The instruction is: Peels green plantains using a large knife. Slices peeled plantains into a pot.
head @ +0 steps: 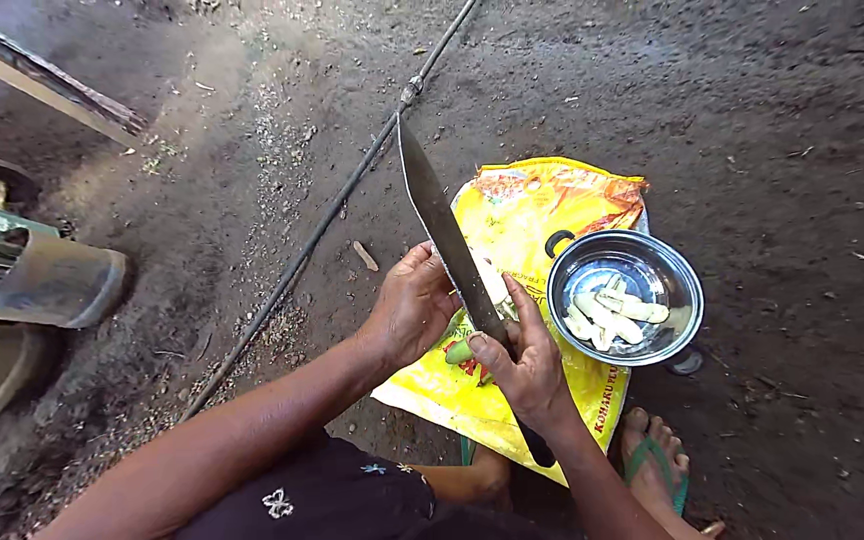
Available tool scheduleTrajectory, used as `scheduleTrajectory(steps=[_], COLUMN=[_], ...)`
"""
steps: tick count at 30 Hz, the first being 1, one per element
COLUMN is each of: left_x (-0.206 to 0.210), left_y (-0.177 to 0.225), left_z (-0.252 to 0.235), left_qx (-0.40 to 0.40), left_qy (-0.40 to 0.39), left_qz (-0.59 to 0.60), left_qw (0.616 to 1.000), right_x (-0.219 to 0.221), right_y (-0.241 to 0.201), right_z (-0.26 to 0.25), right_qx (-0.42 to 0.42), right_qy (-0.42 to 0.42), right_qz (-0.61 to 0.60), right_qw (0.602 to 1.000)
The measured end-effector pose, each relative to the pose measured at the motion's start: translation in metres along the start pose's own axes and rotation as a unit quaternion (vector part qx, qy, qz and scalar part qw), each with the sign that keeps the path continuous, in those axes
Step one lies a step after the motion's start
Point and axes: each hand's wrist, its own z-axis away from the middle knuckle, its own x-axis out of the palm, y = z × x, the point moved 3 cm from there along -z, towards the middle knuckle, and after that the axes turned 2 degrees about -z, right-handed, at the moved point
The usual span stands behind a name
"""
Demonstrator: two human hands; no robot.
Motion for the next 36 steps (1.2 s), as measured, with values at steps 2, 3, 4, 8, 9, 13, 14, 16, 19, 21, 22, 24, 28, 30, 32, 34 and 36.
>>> scheduleTrajectory(steps=[2,3,4,8,9,13,14,16,19,21,22,24,28,30,32,34,36], left_x=[0.001,0.003,0.002,-0.004,-0.004,-0.004,-0.004,-0.004,-0.006,-0.006,-0.007,-0.009,-0.012,-0.013,-0.014,-0.017,-0.019], left_y=[0.0,0.001,0.001,0.0,-0.001,-0.001,-0.001,-0.002,-0.004,-0.004,-0.005,-0.008,-0.013,-0.013,-0.014,-0.015,-0.016], left_z=[0.001,0.001,0.001,0.001,0.0,-0.003,-0.004,-0.007,-0.008,-0.008,-0.008,-0.008,-0.015,-0.018,-0.02,-0.021,-0.021], left_qx=[0.004,0.006,0.008,0.023,0.026,0.031,0.031,0.027,0.016,0.01,0.006,0.002,-0.002,-0.006,-0.013,-0.02,-0.025], left_qy=[0.012,0.022,0.02,0.009,0.009,0.028,0.035,0.04,0.05,0.061,0.063,0.059,0.068,0.079,0.09,0.096,0.096], left_qz=[0.004,0.004,0.002,-0.025,-0.03,-0.034,-0.033,-0.032,-0.035,-0.037,-0.039,-0.038,-0.034,-0.029,-0.019,-0.009,-0.003], left_qw=[1.0,1.0,1.0,0.999,0.999,0.999,0.998,0.998,0.998,0.997,0.997,0.998,0.997,0.996,0.996,0.995,0.995], right_x=[0.001,0.001,0.002,0.006,0.006,0.009,0.009,0.01,0.01,0.009,0.009,0.007,0.007,0.009,0.01,0.012,0.013], right_y=[0.001,0.002,0.003,0.01,0.012,0.016,0.017,0.019,0.023,0.028,0.032,0.038,0.042,0.04,0.039,0.04,0.041], right_z=[0.0,-0.001,-0.001,-0.003,-0.003,-0.004,-0.005,-0.006,-0.007,-0.008,-0.008,-0.009,-0.009,-0.008,-0.007,-0.007,-0.007], right_qx=[0.006,0.007,0.009,0.024,0.03,0.042,0.05,0.065,0.082,0.079,0.075,0.073,0.087,0.093,0.097,0.102,0.107], right_qy=[-0.003,-0.003,-0.002,0.009,0.008,-0.02,-0.028,-0.035,-0.033,-0.015,-0.004,0.009,-0.01,-0.026,-0.038,-0.046,-0.056], right_qz=[-0.01,-0.013,-0.015,-0.048,-0.063,-0.115,-0.13,-0.158,-0.177,-0.178,-0.181,-0.191,-0.211,-0.214,-0.201,-0.198,-0.205], right_qw=[1.0,1.0,1.0,0.999,0.998,0.992,0.99,0.985,0.98,0.981,0.981,0.979,0.974,0.972,0.974,0.974,0.971])
